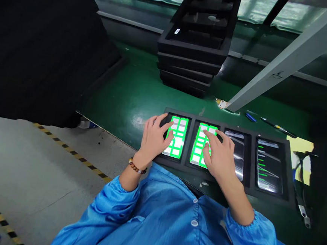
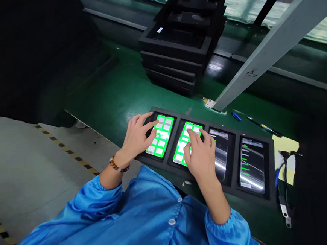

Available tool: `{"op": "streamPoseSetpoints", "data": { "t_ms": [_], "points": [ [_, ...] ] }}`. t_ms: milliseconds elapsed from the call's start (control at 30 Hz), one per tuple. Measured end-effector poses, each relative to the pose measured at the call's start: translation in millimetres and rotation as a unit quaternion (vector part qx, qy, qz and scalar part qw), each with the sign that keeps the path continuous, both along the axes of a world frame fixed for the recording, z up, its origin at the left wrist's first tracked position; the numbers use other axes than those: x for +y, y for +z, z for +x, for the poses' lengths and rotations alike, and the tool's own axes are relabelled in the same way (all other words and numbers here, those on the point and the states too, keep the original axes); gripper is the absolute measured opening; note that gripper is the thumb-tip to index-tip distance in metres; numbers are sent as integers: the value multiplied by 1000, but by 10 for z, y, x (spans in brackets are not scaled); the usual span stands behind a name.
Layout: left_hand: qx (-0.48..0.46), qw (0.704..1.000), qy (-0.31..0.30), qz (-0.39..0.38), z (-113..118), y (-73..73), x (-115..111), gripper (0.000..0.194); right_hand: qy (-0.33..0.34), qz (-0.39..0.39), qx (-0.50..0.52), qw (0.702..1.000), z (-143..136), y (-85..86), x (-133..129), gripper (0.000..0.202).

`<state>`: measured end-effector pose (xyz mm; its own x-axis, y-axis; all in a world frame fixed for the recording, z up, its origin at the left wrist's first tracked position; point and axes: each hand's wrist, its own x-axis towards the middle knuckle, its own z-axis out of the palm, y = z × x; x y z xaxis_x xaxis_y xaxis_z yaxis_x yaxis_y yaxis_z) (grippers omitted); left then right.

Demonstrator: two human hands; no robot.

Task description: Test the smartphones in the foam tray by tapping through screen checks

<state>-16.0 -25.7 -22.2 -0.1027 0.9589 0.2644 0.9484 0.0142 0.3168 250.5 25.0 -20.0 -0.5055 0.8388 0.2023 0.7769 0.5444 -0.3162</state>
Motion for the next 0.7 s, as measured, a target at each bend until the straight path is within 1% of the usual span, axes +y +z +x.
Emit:
{"op": "streamPoseSetpoints", "data": {
  "t_ms": [167,267,333,500,600,700],
  "points": [
    [-11,996,-88,-7,159,13,121,38,-51,1,-15,999,243,50,-55,47],
    [-22,994,-106,-10,194,2,158,38,-51,-2,-3,999,267,36,-58,46],
    [-25,995,-91,-11,174,-9,155,39,-33,-11,11,999,225,3,-34,47],
    [-36,999,-15,0,95,-29,81,39,37,-20,40,998,-19,-78,99,53],
    [-54,998,6,4,75,-46,61,42,41,-15,43,998,-155,-94,195,51],
    [-89,996,21,12,36,-85,98,48,23,-19,67,997,-187,-85,269,50]
  ]
}}
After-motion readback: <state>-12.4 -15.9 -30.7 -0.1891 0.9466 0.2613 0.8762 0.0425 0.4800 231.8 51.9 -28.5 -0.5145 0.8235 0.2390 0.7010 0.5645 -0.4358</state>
